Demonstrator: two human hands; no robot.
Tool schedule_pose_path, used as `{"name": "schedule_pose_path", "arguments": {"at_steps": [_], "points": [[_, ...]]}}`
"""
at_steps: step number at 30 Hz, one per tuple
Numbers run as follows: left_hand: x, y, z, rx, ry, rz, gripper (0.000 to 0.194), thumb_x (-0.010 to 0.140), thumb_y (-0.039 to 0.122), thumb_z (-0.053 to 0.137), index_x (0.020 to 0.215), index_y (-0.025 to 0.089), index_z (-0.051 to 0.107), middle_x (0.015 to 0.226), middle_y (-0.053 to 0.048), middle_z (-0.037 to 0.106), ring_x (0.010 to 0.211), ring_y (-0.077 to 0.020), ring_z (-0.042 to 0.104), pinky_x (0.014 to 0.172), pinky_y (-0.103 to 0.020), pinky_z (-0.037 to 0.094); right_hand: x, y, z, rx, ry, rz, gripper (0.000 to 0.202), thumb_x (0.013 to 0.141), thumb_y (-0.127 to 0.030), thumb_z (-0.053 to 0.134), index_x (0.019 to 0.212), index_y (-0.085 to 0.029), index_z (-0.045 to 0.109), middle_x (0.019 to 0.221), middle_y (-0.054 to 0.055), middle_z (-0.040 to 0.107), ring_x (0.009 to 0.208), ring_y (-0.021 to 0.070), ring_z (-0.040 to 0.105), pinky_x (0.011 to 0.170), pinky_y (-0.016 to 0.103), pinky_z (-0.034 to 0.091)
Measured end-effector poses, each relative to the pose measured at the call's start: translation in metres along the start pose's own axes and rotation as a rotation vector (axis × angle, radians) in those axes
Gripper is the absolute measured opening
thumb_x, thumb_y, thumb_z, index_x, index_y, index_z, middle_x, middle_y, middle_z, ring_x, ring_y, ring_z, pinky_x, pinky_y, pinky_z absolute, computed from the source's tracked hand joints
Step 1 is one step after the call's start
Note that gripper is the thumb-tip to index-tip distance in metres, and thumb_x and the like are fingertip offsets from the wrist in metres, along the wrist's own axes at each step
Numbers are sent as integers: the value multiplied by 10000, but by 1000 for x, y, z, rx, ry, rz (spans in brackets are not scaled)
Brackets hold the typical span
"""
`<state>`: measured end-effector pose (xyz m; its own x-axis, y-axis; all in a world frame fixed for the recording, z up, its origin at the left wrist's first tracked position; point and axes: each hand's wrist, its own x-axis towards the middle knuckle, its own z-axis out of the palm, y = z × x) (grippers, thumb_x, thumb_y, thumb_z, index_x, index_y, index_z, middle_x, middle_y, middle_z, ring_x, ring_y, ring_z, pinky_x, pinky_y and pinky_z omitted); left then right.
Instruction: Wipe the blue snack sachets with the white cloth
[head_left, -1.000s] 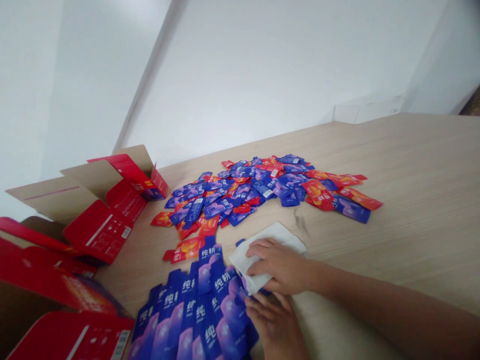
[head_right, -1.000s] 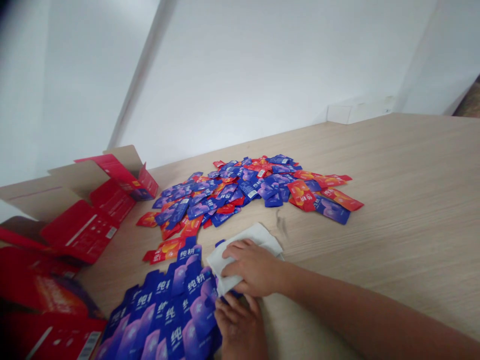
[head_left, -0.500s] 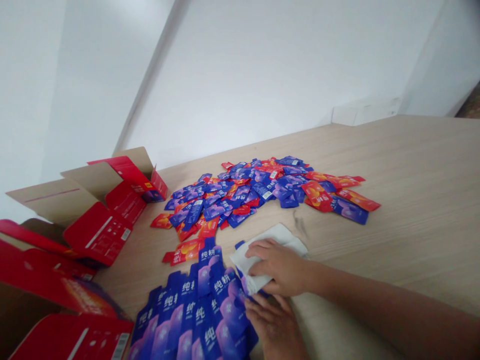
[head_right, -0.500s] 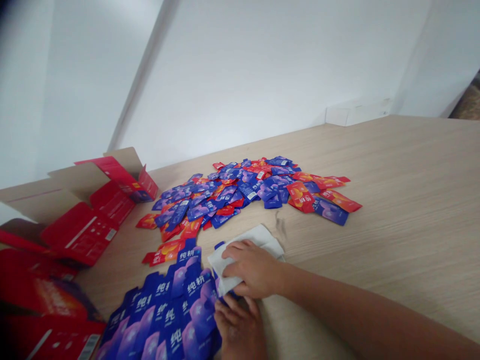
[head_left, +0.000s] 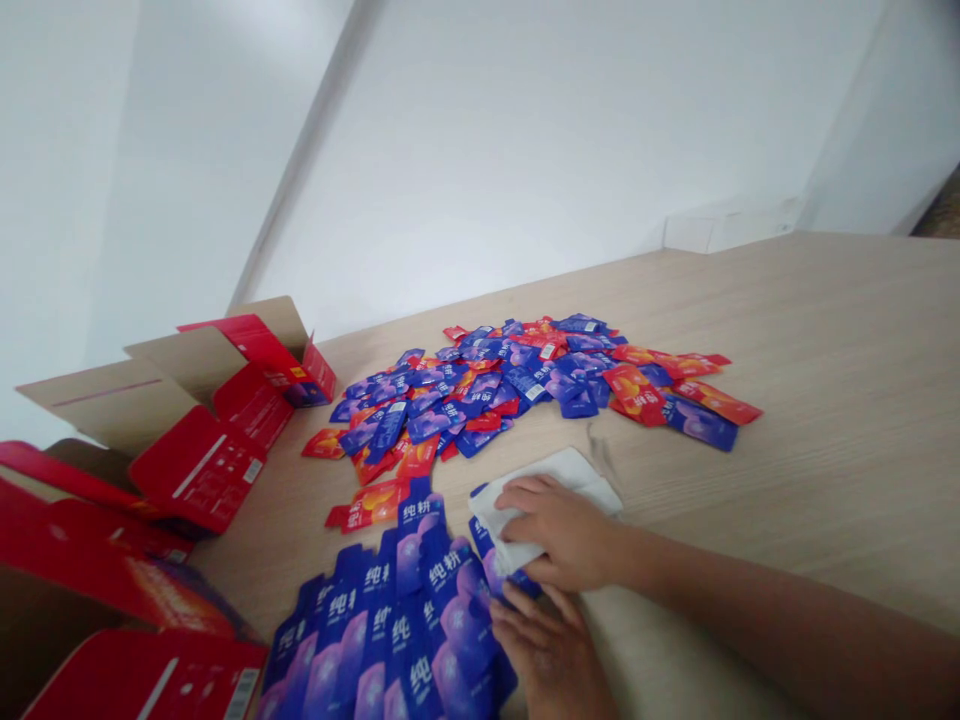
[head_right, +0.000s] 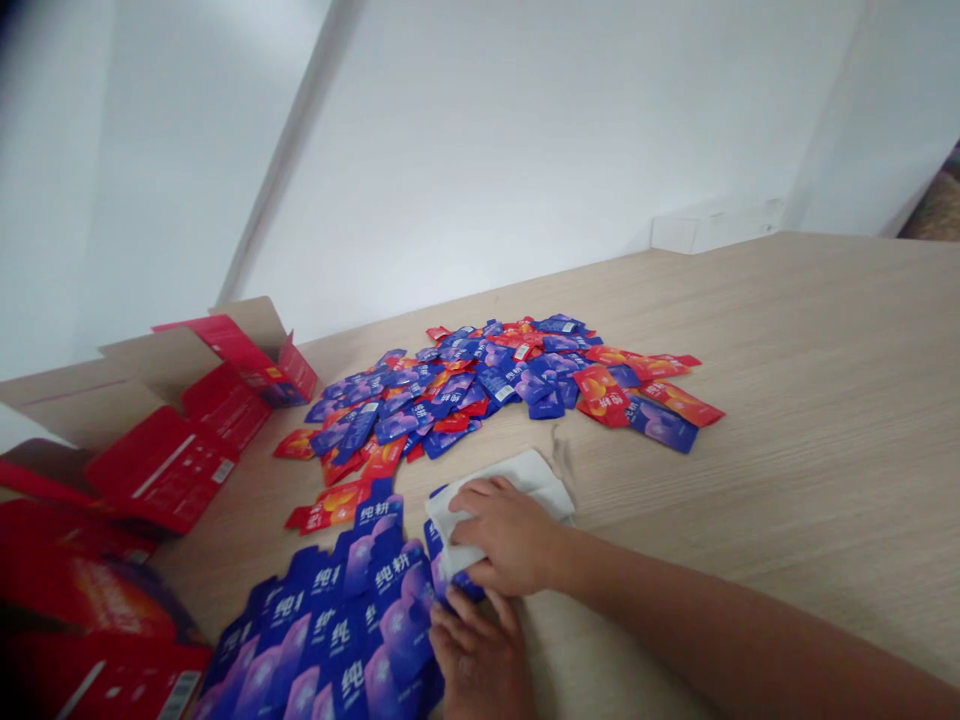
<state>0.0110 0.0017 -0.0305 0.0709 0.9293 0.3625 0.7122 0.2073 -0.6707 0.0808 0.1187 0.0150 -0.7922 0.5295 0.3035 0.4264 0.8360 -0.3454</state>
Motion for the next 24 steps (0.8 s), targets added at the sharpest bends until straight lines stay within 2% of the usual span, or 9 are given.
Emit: {"name": "schedule_pose_path", "arguments": {"at_steps": [4,8,12,14,19,21,24], "points": [[-1,3,2,-5,-46,6,314,731,119,555,1008,176,692,1006,-235,685,922,-354,646,844,-530,465,1,-2,3,35,-35,-62,330,770,-350,619,1090,-277,649,1261,29,531,1181,230,396,1011,395,268],[-1,4,2,13,-52,7,358,710,101,576,1032,212,683,1038,-237,671,932,-355,642,846,-539,459,4,6,2,2,-12,57,351,769,-354,632,1109,-265,646,1247,57,537,1168,242,408,996,408,283],[-1,0,-1,13,-27,26,356,721,83,551,1022,216,686,1020,-235,679,917,-341,650,823,-518,478,3,12,-2,-37,21,140,320,748,-356,644,1036,-219,672,1215,84,551,1148,257,424,982,424,296],[0,-1,-3,6,-31,23,358,721,74,543,1017,211,689,1018,-236,678,914,-343,650,819,-517,481,1,11,-2,-38,25,117,316,734,-352,647,1013,-206,677,1219,87,549,1153,262,420,984,428,294],[0,-1,-3,-5,-64,28,326,740,90,525,1010,169,690,1003,-232,686,923,-346,647,841,-524,477,-1,0,2,35,-24,-78,315,779,-349,606,1079,-265,655,1261,43,535,1183,238,400,1007,407,274],[-1,0,-3,5,-78,33,337,751,94,516,1042,160,674,1023,-231,681,935,-339,644,854,-531,472,1,0,3,35,-33,-67,327,790,-353,604,1105,-280,646,1265,42,532,1185,238,400,1008,409,271],[-1,-1,-4,12,-79,50,370,748,78,514,1077,169,656,1055,-235,667,942,-332,643,851,-538,473,3,6,2,4,-22,36,354,774,-362,631,1116,-272,644,1259,61,533,1173,249,410,996,418,282]]}}
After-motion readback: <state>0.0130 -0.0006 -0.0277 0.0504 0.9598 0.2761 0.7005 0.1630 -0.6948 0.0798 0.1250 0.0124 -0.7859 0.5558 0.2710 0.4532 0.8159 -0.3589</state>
